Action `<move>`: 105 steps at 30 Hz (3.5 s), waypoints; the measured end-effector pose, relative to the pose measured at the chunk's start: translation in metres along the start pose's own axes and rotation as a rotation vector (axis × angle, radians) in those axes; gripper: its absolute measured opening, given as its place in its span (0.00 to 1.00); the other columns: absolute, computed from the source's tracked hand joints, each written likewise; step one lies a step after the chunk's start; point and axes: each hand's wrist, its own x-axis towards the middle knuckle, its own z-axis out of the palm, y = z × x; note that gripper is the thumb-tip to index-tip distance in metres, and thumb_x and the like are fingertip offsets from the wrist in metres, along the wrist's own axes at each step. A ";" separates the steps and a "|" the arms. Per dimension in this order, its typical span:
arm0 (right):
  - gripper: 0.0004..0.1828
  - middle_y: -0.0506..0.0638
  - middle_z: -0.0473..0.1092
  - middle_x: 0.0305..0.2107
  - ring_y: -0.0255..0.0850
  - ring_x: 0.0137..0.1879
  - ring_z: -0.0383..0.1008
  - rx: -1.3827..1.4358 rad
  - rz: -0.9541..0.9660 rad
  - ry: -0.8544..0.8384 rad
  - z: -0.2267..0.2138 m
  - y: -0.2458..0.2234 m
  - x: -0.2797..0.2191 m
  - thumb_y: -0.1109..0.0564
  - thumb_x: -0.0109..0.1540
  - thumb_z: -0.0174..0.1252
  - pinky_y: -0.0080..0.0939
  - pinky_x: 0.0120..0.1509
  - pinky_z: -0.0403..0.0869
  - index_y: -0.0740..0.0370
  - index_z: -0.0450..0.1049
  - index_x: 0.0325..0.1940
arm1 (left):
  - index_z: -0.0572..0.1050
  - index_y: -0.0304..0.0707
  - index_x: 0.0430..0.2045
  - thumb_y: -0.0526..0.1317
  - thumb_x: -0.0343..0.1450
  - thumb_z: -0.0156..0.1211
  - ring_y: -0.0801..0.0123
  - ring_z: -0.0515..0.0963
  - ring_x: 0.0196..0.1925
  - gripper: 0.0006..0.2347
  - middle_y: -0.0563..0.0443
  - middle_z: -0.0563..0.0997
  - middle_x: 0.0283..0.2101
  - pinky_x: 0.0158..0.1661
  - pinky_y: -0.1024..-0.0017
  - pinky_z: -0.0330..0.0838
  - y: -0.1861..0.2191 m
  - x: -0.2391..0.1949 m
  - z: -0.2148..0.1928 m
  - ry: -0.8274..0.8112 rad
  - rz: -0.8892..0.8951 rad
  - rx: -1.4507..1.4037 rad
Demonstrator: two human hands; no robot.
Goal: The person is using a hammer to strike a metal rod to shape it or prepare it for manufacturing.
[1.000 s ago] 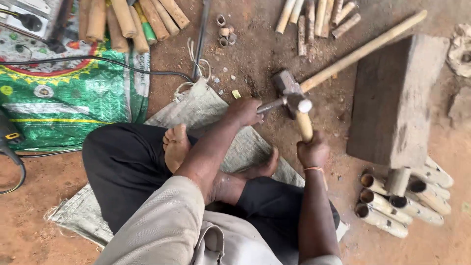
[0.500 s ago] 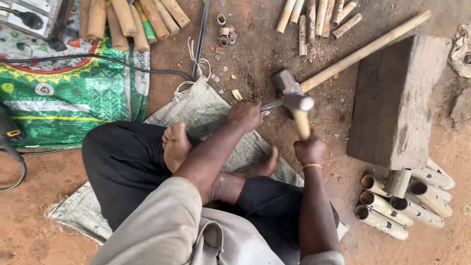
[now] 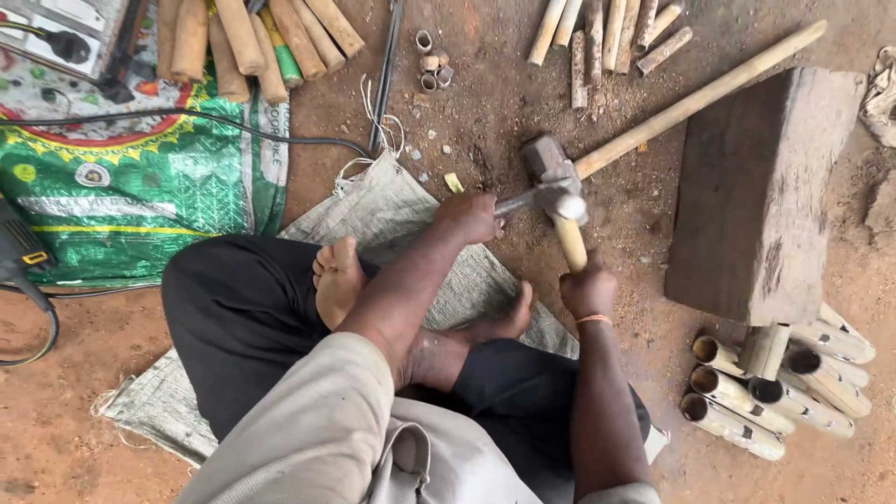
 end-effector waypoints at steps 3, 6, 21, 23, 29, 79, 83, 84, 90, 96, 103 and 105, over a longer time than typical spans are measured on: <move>0.20 0.61 0.77 0.37 0.55 0.42 0.82 -0.209 0.186 -0.211 0.002 0.000 -0.007 0.57 0.56 0.66 0.52 0.46 0.81 0.60 0.72 0.51 | 0.74 0.39 0.44 0.46 0.71 0.62 0.65 0.78 0.31 0.13 0.50 0.78 0.33 0.34 0.61 0.77 -0.014 0.018 0.012 0.046 0.032 -0.010; 0.22 0.62 0.77 0.39 0.62 0.44 0.79 -0.274 0.232 -0.164 -0.002 0.011 -0.006 0.55 0.55 0.67 0.60 0.47 0.78 0.56 0.73 0.52 | 0.79 0.42 0.41 0.52 0.69 0.64 0.50 0.84 0.43 0.16 0.41 0.84 0.40 0.45 0.54 0.78 -0.010 0.001 0.008 0.183 0.093 -0.046; 0.28 0.65 0.79 0.45 0.63 0.53 0.79 -0.121 0.307 -0.267 0.038 0.048 0.009 0.48 0.52 0.71 0.59 0.60 0.76 0.57 0.77 0.54 | 0.69 0.38 0.47 0.56 0.68 0.63 0.57 0.78 0.36 0.24 0.47 0.73 0.36 0.36 0.55 0.76 -0.019 -0.011 0.023 0.464 0.309 0.052; 0.27 0.65 0.79 0.45 0.61 0.53 0.80 -0.138 0.344 -0.309 0.030 0.037 0.014 0.46 0.54 0.71 0.58 0.61 0.76 0.58 0.77 0.54 | 0.71 0.37 0.43 0.55 0.67 0.65 0.58 0.76 0.36 0.22 0.47 0.72 0.34 0.38 0.56 0.74 -0.017 -0.021 0.008 0.571 0.259 0.126; 0.27 0.63 0.80 0.46 0.55 0.52 0.83 -0.188 0.406 -0.418 0.039 0.046 0.025 0.44 0.59 0.70 0.55 0.63 0.78 0.57 0.75 0.58 | 0.78 0.38 0.31 0.46 0.74 0.60 0.65 0.72 0.34 0.10 0.51 0.74 0.28 0.48 0.57 0.68 -0.009 -0.147 -0.056 0.280 -0.017 0.424; 0.32 0.62 0.80 0.47 0.56 0.54 0.82 -0.174 0.335 -0.449 0.064 0.082 0.038 0.50 0.55 0.71 0.52 0.66 0.76 0.57 0.73 0.62 | 0.77 0.36 0.43 0.52 0.70 0.63 0.56 0.81 0.42 0.18 0.42 0.81 0.38 0.46 0.51 0.74 -0.030 -0.113 0.063 0.040 0.349 0.347; 0.30 0.62 0.79 0.47 0.56 0.55 0.81 -0.215 0.332 -0.462 0.044 0.060 0.034 0.50 0.57 0.70 0.54 0.64 0.77 0.58 0.73 0.61 | 0.77 0.35 0.44 0.53 0.71 0.62 0.57 0.81 0.41 0.18 0.41 0.81 0.37 0.46 0.52 0.74 -0.032 -0.106 0.065 0.020 0.353 0.369; 0.29 0.63 0.79 0.48 0.55 0.55 0.80 -0.216 0.352 -0.485 0.038 0.052 0.033 0.51 0.58 0.70 0.55 0.63 0.78 0.59 0.73 0.61 | 0.77 0.36 0.43 0.52 0.71 0.63 0.57 0.80 0.41 0.18 0.42 0.81 0.37 0.45 0.52 0.74 -0.034 -0.103 0.067 0.030 0.365 0.372; 0.28 0.64 0.79 0.48 0.55 0.54 0.81 -0.147 0.408 -0.516 0.030 0.046 0.028 0.54 0.60 0.68 0.57 0.63 0.79 0.61 0.72 0.62 | 0.75 0.30 0.44 0.50 0.72 0.63 0.59 0.77 0.37 0.19 0.45 0.77 0.35 0.45 0.57 0.73 0.008 -0.121 0.037 0.344 0.261 0.096; 0.28 0.64 0.79 0.49 0.56 0.55 0.82 -0.110 0.401 -0.480 0.016 0.032 0.021 0.56 0.59 0.68 0.56 0.62 0.79 0.60 0.72 0.63 | 0.68 0.31 0.53 0.49 0.70 0.63 0.56 0.71 0.51 0.23 0.41 0.72 0.49 0.53 0.56 0.65 0.001 -0.090 0.036 0.507 0.129 0.060; 0.28 0.64 0.79 0.48 0.56 0.55 0.81 -0.111 0.375 -0.480 0.014 0.032 0.027 0.56 0.58 0.68 0.55 0.66 0.77 0.59 0.74 0.63 | 0.65 0.29 0.60 0.46 0.76 0.53 0.56 0.71 0.52 0.22 0.40 0.73 0.51 0.57 0.57 0.64 -0.011 -0.083 0.031 0.410 0.045 0.166; 0.30 0.62 0.79 0.50 0.54 0.57 0.80 -0.120 0.368 -0.472 0.018 0.036 0.030 0.56 0.56 0.70 0.55 0.69 0.74 0.59 0.74 0.63 | 0.63 0.29 0.61 0.44 0.76 0.50 0.55 0.70 0.53 0.21 0.38 0.72 0.52 0.59 0.51 0.60 -0.012 -0.076 0.035 0.405 0.049 0.173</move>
